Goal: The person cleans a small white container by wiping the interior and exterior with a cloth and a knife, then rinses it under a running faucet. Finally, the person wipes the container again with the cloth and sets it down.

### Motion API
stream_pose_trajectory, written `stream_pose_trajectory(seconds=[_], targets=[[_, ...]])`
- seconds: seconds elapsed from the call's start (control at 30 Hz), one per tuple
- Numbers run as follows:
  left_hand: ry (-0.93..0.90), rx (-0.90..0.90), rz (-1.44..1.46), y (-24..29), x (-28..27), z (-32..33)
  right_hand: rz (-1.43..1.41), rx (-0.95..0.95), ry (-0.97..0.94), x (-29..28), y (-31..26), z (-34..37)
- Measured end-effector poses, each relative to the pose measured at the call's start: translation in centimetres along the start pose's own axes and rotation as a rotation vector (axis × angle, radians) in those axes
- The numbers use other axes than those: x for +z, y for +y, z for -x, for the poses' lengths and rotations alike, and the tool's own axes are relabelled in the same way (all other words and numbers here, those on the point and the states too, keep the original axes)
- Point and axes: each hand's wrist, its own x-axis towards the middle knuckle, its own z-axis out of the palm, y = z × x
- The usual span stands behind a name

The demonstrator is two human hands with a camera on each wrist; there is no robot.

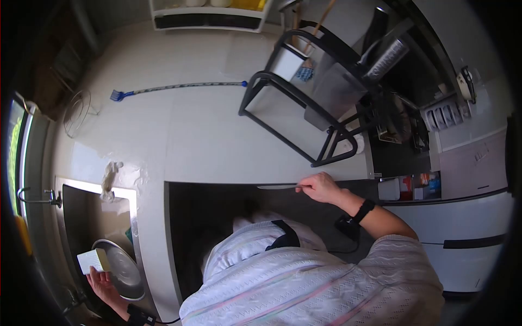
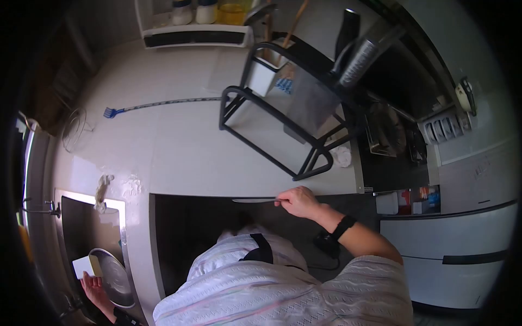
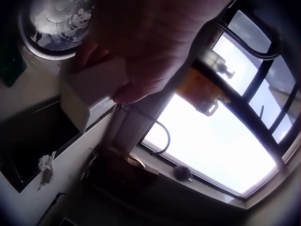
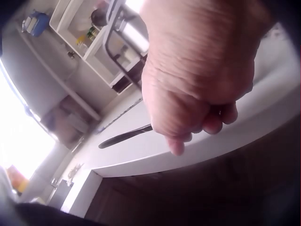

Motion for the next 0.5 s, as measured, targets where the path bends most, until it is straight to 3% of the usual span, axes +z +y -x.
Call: stream_pose_trajectory(seconds=[0.1,0.13,0.2,0.23,0.3,0.4,0.47,0.5], targets=[[0.035,0.026,-0.031,0.4,2.6,1.1,0.078,0.062,0.181,-3.5,7.2,7.0],[0.031,0.040,-0.052,0.2,3.5,1.5,0.072,0.184,0.295,-3.9,9.9,9.2],[0.000,0.042,-0.058,0.1,5.8,2.2,-0.112,0.310,0.653,-4.5,14.7,11.9],[-0.013,0.038,-0.048,-0.3,6.8,2.5,-0.245,0.440,0.691,-5.2,16.8,12.1],[-0.034,0.006,0.011,-1.1,9.0,3.0,-0.381,0.523,0.822,-6.5,18.7,10.7],[-0.089,-0.054,0.049,-1.2,11.0,3.0,-0.321,0.415,0.850,-6.6,20.3,6.1],[-0.092,-0.047,0.050,-0.7,12.7,3.8,-0.700,0.207,0.828,-6.2,20.8,3.6],[-0.111,-0.037,0.037,-0.6,13.2,4.0,-0.705,0.198,0.812,-6.7,20.9,3.7]])
